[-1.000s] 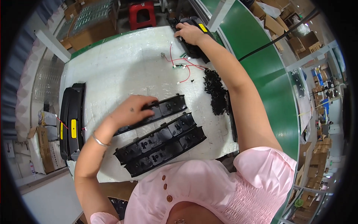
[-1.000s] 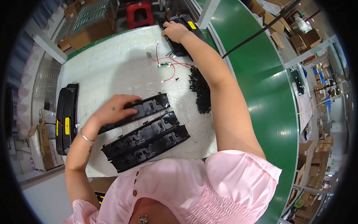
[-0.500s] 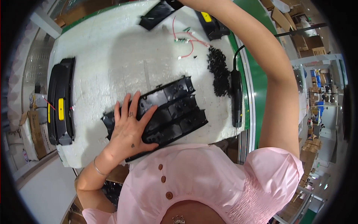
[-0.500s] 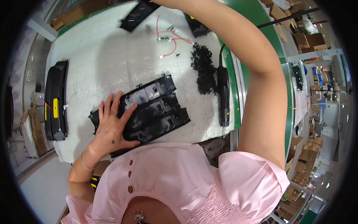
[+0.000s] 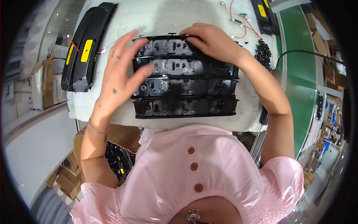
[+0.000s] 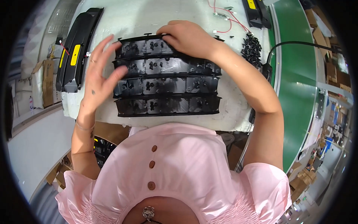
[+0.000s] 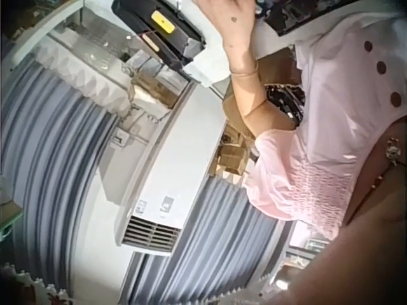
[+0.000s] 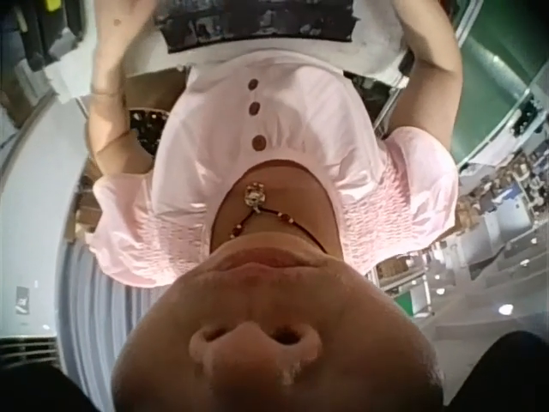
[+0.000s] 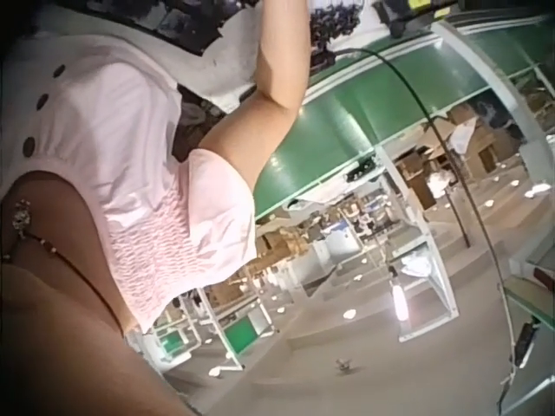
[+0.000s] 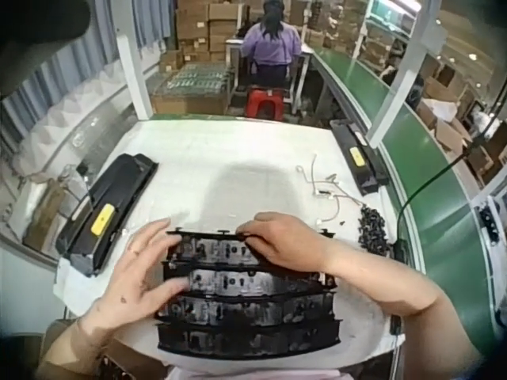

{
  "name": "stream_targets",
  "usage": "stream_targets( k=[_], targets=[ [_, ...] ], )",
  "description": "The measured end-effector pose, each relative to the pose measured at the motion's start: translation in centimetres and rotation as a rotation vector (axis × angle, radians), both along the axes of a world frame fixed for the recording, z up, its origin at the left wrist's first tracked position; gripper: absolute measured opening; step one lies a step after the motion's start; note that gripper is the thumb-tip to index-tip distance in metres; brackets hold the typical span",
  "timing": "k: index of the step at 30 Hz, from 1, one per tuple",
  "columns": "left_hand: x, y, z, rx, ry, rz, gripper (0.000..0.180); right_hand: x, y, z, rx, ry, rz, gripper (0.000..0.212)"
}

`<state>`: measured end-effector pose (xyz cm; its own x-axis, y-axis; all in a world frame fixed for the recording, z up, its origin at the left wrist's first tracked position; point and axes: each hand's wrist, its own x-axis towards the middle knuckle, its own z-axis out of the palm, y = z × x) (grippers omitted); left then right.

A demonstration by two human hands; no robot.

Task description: Assembling electronic components into plastic housings using an electric screwdriver.

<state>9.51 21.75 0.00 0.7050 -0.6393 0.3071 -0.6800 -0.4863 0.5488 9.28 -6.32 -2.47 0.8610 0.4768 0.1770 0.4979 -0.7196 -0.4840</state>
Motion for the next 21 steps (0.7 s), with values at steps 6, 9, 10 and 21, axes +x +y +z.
stream_targets(
  k=[6, 9, 10, 21],
  targets=[
    [0.9, -0.5, -3.0, -0.372, 0.323, 0.138, 0.047, -2.4, -3.7, 1.5, 0.103, -0.135, -0.311, 0.023],
    [0.8, -1.7, -4.2, -0.398, 0.381, 0.147, 0.047, -4.9, -3.8, 0.6, 0.247, 0.002, -0.378, 0.02],
    [0.9, -1.8, -4.3, -0.404, 0.383, 0.126, 0.047, -5.6, -3.7, 0.3, 0.289, 0.022, -0.39, 0.02],
    [2.8, -7.8, 1.9, -0.131, 0.166, -0.169, 0.014, -15.4, -12.4, 5.6, 0.563, -0.275, -1.028, 0.02]
  ],
)
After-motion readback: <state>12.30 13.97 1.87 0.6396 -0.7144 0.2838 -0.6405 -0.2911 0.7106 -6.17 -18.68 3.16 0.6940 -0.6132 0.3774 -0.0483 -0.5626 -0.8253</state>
